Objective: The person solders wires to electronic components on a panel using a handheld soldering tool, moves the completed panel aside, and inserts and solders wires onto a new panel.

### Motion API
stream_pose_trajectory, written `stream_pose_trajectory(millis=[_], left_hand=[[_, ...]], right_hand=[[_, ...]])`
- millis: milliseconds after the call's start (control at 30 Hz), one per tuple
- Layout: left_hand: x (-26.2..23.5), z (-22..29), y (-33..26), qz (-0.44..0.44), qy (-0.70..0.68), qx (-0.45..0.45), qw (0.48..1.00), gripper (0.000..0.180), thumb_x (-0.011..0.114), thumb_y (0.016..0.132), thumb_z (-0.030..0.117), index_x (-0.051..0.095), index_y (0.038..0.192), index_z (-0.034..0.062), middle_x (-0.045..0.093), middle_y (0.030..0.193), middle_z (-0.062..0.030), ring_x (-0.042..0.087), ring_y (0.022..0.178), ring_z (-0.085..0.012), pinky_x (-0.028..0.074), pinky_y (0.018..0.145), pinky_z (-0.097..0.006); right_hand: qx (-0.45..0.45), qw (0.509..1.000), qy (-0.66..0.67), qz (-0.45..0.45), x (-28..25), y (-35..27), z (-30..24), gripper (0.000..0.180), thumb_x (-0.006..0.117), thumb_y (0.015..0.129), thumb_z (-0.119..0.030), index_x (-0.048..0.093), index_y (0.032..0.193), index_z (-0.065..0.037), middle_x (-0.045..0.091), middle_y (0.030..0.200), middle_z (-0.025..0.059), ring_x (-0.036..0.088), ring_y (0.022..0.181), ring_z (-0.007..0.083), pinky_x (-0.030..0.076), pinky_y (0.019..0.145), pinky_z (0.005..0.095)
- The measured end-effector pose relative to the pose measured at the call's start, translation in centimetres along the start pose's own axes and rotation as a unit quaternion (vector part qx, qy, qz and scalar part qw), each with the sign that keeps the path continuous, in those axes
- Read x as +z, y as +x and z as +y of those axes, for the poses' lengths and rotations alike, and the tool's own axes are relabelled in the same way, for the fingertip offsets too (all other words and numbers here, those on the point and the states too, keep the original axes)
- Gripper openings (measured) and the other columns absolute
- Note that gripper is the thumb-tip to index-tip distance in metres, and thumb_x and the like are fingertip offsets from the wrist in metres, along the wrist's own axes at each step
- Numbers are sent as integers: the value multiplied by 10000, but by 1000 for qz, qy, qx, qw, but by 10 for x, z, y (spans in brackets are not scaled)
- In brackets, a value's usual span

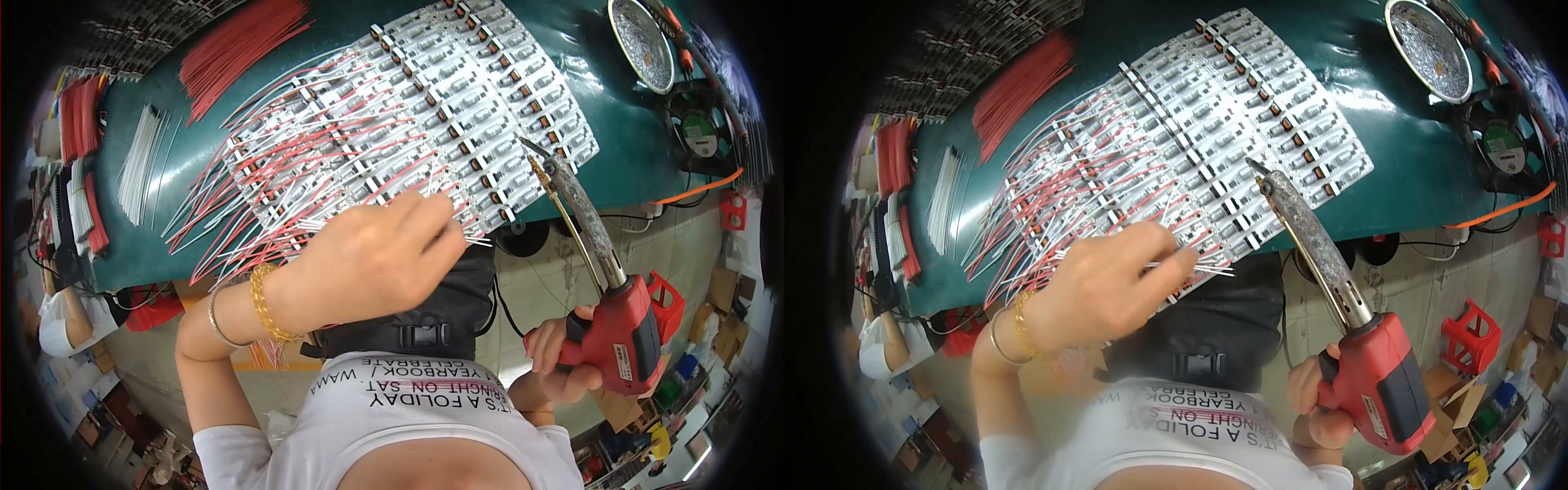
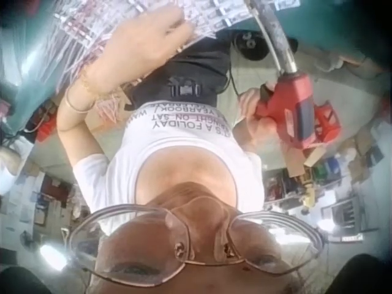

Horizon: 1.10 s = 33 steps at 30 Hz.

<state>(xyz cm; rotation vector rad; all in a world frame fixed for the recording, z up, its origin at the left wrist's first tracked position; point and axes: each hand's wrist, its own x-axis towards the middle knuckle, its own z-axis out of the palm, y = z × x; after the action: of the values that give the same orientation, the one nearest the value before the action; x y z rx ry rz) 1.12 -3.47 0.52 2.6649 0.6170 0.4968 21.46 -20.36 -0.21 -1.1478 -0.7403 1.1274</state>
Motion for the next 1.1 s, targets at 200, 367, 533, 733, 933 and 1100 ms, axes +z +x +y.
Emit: stream_pose_trajectory(millis=[200,367,533,733,933,1100], left_hand=[[5,-5,-1,61,48,-2,997,181,666,654,85,603,811,23,466,666,-48,502,616,-189,414,475,-284],[-39,-7,-15,107,5,-84,991,184,643,628,51,585,801,26,466,702,-68,506,725,-220,420,562,-271],[-87,-36,-24,146,63,-209,965,134,604,703,-33,636,825,12,537,681,-78,516,617,-196,419,562,-290],[-64,-109,47,223,-144,-290,919,119,627,811,94,653,821,-22,598,700,-137,564,588,-217,429,547,-304],[-26,-133,80,159,-145,-311,926,164,637,803,125,626,770,-36,632,688,-133,596,579,-198,451,557,-301],[-25,-132,77,132,-200,-349,906,189,597,802,146,613,727,-27,619,683,-162,599,613,-322,459,573,-394]], right_hand=[[-28,997,-45,55,11,23,-1,947,614,689,-685,396,1260,38,410,495,-29,382,408,93,315,403,241],[-59,994,-82,51,17,49,-8,908,598,722,-662,389,1249,47,418,480,-13,389,392,102,341,407,239],[-113,981,-153,45,11,75,-16,865,586,767,-629,379,1254,55,437,471,5,391,376,106,350,406,227],[-157,953,-255,45,46,112,-19,900,586,756,-645,411,1220,106,437,494,-12,394,391,65,299,395,208],[-83,973,-212,50,59,137,-21,918,541,776,-661,381,1222,126,406,479,-7,379,373,70,309,378,206],[-5,987,-162,-12,50,149,-17,845,499,817,-639,379,1167,121,386,469,-9,371,350,80,331,359,212]])
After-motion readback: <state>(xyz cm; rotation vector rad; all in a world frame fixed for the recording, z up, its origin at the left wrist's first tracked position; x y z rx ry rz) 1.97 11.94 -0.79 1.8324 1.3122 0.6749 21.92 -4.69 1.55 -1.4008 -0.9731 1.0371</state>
